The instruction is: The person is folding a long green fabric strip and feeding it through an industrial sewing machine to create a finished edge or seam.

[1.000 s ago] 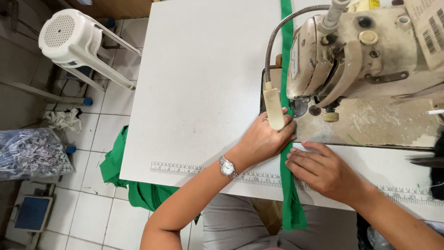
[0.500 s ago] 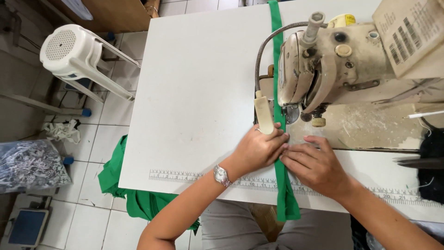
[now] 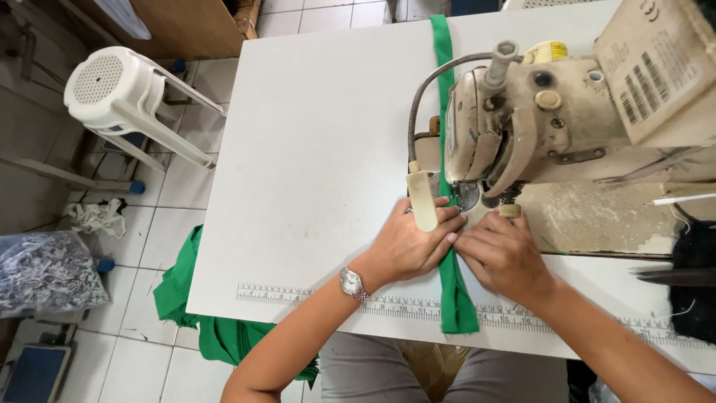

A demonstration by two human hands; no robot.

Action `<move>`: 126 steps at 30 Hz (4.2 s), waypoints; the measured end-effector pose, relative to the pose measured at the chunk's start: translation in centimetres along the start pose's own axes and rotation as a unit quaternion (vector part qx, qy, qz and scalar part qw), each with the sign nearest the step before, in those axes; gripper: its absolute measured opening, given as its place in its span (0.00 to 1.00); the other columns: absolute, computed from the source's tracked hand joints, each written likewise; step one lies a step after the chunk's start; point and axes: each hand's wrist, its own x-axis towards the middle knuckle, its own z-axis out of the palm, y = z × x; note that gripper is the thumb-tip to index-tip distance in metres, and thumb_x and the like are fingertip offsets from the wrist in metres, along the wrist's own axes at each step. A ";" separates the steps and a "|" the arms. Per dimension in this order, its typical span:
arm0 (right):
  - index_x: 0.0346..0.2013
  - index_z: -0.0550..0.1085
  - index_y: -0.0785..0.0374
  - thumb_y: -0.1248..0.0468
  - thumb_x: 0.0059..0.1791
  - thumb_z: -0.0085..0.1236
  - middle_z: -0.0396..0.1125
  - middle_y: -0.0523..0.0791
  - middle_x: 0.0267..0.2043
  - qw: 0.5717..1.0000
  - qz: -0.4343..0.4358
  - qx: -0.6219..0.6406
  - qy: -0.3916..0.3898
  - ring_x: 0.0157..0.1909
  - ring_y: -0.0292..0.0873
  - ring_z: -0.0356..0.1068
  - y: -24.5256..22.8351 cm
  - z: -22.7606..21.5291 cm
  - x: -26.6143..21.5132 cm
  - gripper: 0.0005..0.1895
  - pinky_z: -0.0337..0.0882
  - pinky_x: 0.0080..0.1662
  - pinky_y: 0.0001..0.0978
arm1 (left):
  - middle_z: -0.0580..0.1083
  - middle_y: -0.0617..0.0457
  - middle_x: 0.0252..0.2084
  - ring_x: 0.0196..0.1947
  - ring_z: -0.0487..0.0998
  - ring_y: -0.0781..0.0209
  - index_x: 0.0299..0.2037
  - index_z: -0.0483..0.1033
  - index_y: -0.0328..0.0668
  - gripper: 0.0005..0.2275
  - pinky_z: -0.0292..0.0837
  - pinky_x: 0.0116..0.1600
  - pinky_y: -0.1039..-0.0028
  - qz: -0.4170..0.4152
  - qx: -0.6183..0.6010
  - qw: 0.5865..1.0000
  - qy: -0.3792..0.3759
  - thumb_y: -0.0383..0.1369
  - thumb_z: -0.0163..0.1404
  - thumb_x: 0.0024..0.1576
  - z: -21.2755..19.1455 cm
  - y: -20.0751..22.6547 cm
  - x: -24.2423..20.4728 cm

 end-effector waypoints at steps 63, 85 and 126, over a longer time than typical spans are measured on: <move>0.41 0.83 0.59 0.67 0.44 0.70 0.76 0.43 0.49 0.984 -0.002 0.150 0.093 0.49 0.48 0.75 -7.1 -2.5 3.1 0.11 0.75 0.53 0.45 | 0.80 0.37 0.30 0.26 0.84 0.51 0.44 0.78 0.27 0.06 0.85 0.28 0.68 -0.411 -0.306 0.785 0.347 0.23 0.51 0.62 -5.4 11.2 -3.9; 0.42 0.83 0.57 0.69 0.48 0.65 0.77 0.42 0.44 0.988 -0.037 0.142 0.049 0.48 0.46 0.77 -7.9 -1.2 3.3 0.09 0.75 0.55 0.45 | 0.78 0.41 0.25 0.22 0.81 0.54 0.39 0.76 0.32 0.06 0.80 0.26 0.68 -0.498 -0.242 0.757 0.346 0.24 0.58 0.55 -6.9 10.3 -3.9; 0.33 0.75 0.62 0.71 0.51 0.60 0.72 0.41 0.35 0.968 -0.094 0.234 0.013 0.38 0.41 0.71 -5.1 -4.3 6.8 0.03 0.75 0.55 0.48 | 0.79 0.52 0.52 0.49 0.84 0.57 0.71 0.58 0.41 0.21 0.80 0.54 0.69 -0.260 -0.106 0.937 0.208 0.22 0.48 0.68 -7.6 10.9 -3.1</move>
